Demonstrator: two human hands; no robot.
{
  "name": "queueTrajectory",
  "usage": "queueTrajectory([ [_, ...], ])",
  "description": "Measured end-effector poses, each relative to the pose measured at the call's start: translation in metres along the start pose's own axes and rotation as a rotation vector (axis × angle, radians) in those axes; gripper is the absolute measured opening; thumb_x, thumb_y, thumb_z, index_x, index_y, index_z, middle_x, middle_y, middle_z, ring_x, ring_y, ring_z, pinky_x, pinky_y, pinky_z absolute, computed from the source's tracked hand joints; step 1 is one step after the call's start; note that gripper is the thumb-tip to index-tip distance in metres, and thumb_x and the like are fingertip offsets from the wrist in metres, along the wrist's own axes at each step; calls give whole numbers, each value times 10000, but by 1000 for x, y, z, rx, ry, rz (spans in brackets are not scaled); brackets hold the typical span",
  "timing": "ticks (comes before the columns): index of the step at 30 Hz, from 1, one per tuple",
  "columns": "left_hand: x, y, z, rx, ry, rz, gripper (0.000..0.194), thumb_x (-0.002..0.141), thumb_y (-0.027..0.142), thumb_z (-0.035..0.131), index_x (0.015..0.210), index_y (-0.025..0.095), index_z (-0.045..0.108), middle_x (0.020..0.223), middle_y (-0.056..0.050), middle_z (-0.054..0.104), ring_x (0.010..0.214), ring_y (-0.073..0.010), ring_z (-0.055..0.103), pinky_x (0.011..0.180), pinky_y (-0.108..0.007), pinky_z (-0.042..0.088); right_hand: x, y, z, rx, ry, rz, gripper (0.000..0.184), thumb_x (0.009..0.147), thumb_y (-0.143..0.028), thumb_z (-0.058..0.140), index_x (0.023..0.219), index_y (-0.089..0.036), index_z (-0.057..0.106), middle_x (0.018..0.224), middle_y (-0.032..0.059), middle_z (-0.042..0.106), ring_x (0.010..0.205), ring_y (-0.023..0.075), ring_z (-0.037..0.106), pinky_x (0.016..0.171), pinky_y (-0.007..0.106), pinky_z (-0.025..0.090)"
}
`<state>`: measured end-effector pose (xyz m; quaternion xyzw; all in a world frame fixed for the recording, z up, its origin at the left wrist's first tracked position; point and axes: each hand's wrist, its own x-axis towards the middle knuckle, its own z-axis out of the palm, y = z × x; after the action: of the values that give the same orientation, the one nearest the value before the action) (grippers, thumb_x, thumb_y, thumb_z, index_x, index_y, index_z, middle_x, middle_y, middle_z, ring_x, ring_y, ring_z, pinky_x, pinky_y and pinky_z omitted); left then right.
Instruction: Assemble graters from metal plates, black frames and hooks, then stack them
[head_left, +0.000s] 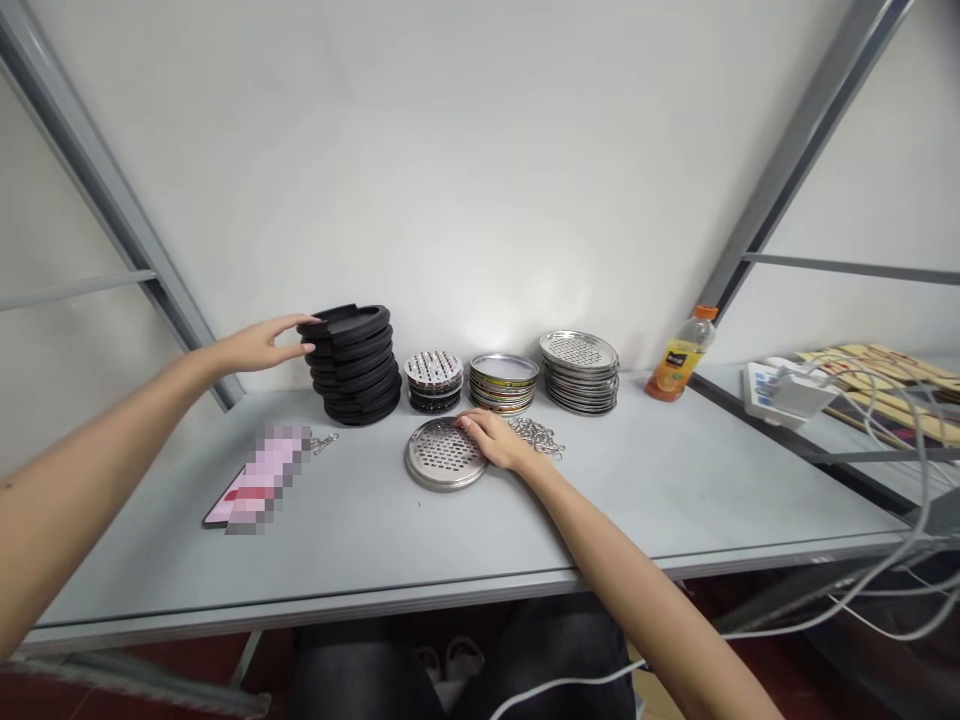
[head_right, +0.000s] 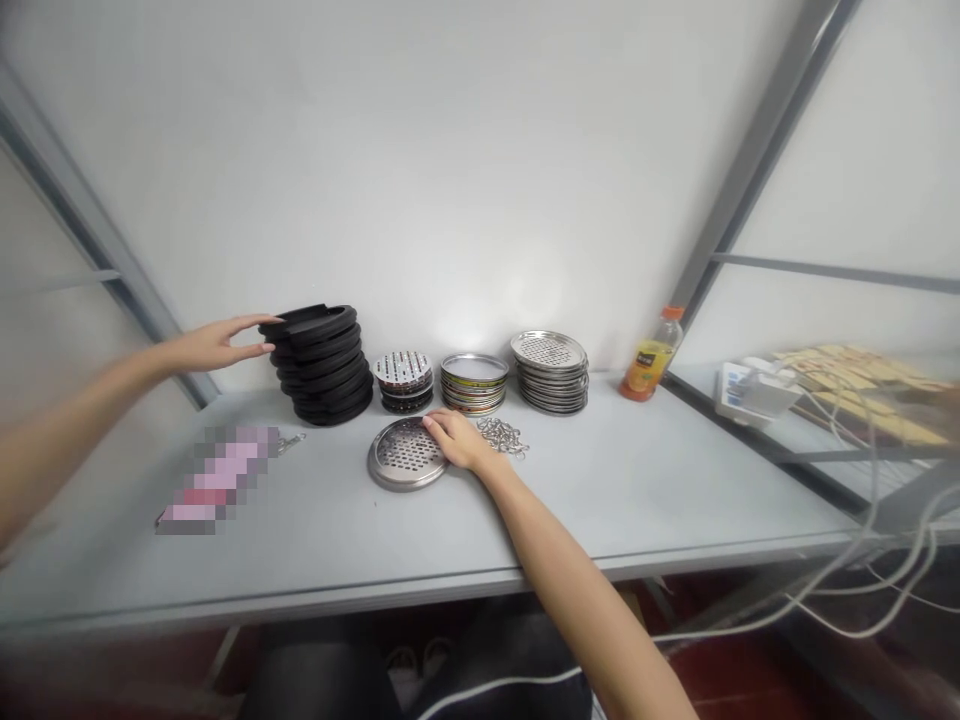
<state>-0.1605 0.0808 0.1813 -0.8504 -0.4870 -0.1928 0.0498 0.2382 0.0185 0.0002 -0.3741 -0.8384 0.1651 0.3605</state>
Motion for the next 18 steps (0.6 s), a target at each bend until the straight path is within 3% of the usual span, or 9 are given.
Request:
queueTrajectory([
  [5,16,-13,-12,26,-2,26,919,660,874,393,1086,100,645,1025,-64,715,872,-187,639,830,-442,531,0,0,0,-7,1,2,478,995,-431,279,1003,-151,666,1070,97,668,1004,201,601,925,328,433],
  [8,22,-13,-18,69,7,104,953,629,904,342,1037,106,664,1058,-68,710,917,-197,641,847,-481,518,0,-1,0,-9,3,-5,478,996,-429,277,996,-150,665,1062,96,668,997,199,600,922,329,433],
  [10,24,-15,-20,124,22,160,946,650,898,322,1025,101,666,1087,-72,705,937,-195,644,846,-485,517,0,-2,0,-10,6,-9,475,996,-428,280,988,-151,666,1059,95,668,994,198,599,920,328,435],
  [13,22,-20,-19,167,14,219,895,729,850,318,1045,85,657,1017,-55,731,832,-149,664,774,-406,550,0,-2,0,-15,3,-20,457,996,-413,291,982,-151,665,1060,99,667,992,198,597,919,327,436],
  [18,10,-34,-13,186,45,204,803,793,806,314,1099,140,643,1022,-8,736,819,-135,680,726,-341,559,0,-3,0,-33,-5,-35,375,979,-374,370,1004,-138,660,1075,114,662,994,202,594,921,335,438],
])
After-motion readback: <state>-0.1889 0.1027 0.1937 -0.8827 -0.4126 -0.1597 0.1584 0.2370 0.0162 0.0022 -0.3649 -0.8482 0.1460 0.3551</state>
